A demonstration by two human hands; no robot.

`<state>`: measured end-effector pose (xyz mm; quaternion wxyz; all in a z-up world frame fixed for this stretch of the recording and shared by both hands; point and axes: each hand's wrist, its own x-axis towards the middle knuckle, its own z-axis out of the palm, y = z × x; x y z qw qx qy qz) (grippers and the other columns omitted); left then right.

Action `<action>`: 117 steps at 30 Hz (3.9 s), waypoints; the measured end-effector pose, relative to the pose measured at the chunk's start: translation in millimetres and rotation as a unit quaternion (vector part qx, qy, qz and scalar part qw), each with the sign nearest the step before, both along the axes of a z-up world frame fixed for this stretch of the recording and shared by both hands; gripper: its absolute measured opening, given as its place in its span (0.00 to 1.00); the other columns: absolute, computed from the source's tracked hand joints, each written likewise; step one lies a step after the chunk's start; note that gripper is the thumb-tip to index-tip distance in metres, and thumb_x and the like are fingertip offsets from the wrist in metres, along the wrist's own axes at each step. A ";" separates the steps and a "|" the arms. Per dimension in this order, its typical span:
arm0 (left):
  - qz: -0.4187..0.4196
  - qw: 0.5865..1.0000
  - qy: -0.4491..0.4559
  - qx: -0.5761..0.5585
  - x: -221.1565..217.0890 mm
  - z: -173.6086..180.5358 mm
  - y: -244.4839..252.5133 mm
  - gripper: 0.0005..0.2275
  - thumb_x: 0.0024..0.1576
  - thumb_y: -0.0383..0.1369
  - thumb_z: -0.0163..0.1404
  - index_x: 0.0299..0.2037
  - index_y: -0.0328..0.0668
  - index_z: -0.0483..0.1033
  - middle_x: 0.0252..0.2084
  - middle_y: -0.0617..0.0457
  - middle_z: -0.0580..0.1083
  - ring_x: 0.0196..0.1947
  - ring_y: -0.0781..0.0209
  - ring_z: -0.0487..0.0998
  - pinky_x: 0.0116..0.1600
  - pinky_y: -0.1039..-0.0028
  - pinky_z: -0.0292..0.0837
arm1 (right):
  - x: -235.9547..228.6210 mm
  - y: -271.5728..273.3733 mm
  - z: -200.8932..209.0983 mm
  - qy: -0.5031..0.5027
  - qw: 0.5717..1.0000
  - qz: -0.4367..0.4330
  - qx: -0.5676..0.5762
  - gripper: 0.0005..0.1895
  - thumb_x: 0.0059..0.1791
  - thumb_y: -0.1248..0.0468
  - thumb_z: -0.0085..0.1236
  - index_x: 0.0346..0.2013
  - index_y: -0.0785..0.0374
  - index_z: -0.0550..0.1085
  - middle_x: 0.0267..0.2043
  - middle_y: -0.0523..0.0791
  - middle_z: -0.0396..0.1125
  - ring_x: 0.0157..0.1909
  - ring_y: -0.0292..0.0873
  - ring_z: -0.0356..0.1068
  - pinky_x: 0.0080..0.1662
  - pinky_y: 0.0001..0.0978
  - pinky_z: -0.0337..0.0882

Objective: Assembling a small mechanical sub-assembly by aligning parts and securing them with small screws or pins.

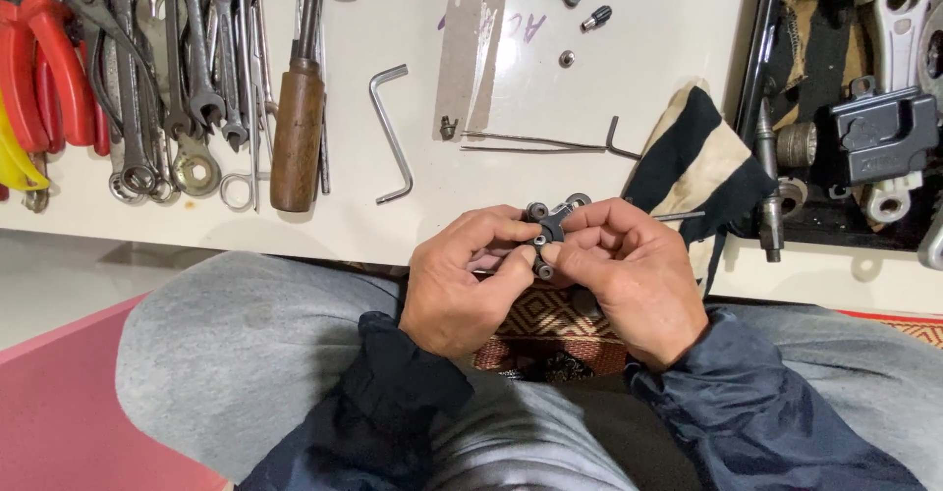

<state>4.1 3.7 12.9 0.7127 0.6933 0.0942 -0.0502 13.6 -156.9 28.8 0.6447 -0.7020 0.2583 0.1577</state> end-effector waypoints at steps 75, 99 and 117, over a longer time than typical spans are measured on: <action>0.007 0.996 0.067 -0.066 -7.1 -15.6 -5.1 0.06 0.52 0.23 0.56 0.39 0.38 0.82 0.43 0.40 0.79 0.37 0.55 0.85 0.37 0.72 0.86 | -25.9 -20.7 -7.5 0.067 0.970 -0.071 0.222 0.05 0.50 0.70 0.57 0.39 0.71 0.76 0.34 0.56 0.75 0.27 0.50 0.78 0.28 0.33 0.77; 0.018 0.996 0.062 -0.067 -7.4 -13.7 -6.2 0.06 0.53 0.23 0.56 0.39 0.37 0.82 0.43 0.39 0.79 0.36 0.54 0.85 0.35 0.72 0.86 | -35.9 4.7 10.6 -0.281 0.929 0.091 -0.223 0.12 0.44 0.74 0.70 0.42 0.67 0.81 0.26 0.49 0.73 0.30 0.36 0.71 0.35 0.32 0.75; 0.021 0.996 0.035 -0.078 -7.4 -15.6 -6.2 0.06 0.54 0.22 0.55 0.40 0.35 0.81 0.43 0.38 0.79 0.36 0.53 0.85 0.35 0.71 0.86 | -35.8 5.0 13.4 -0.323 0.901 0.133 -0.258 0.10 0.46 0.74 0.69 0.42 0.67 0.82 0.33 0.52 0.74 0.36 0.44 0.74 0.38 0.38 0.74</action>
